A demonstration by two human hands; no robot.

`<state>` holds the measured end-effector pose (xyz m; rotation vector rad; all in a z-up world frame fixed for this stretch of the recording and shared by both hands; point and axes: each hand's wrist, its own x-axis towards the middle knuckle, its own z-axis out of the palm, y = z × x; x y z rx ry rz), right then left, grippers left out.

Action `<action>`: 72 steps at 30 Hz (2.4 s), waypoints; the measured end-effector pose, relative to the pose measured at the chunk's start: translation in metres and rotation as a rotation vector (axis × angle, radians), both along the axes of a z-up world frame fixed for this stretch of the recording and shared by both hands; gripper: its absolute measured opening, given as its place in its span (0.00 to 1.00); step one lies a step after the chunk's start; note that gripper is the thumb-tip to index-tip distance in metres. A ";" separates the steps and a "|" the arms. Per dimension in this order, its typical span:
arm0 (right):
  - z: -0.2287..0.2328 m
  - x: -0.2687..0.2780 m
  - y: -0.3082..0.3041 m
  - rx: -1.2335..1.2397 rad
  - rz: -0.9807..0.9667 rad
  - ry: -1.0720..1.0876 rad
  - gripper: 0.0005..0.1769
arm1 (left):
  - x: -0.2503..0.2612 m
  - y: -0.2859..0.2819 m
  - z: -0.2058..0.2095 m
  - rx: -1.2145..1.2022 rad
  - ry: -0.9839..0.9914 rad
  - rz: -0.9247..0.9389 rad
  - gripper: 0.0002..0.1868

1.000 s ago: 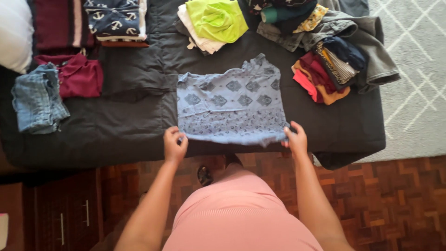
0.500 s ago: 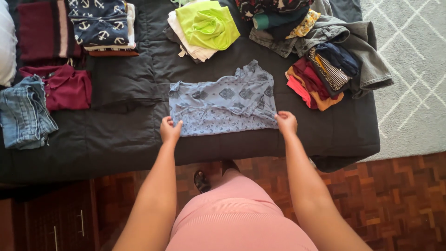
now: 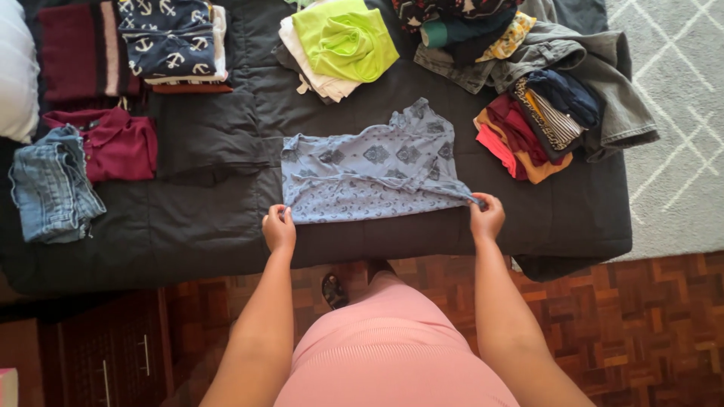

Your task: Folding various items of clothing on a bed.

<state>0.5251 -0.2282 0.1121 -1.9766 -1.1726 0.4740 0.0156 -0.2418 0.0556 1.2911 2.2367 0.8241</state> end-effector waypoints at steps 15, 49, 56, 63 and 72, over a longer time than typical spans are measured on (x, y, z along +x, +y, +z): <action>-0.001 -0.006 0.026 -0.305 0.126 -0.259 0.21 | 0.094 0.059 0.044 0.298 0.076 -0.509 0.05; -0.043 -0.033 0.079 -0.153 0.234 0.290 0.12 | 0.324 0.187 0.004 0.072 -0.217 -0.780 0.26; -0.057 -0.041 0.105 -0.520 -0.231 1.010 0.27 | 0.296 0.149 0.032 0.160 -0.116 -1.122 0.26; -0.033 -0.052 0.128 0.016 -0.319 0.970 0.20 | 0.197 0.160 0.056 0.141 -0.001 -0.815 0.23; -0.007 -0.084 0.215 -0.136 0.460 -0.314 0.30 | 0.044 0.206 -0.005 0.049 0.443 -0.610 0.38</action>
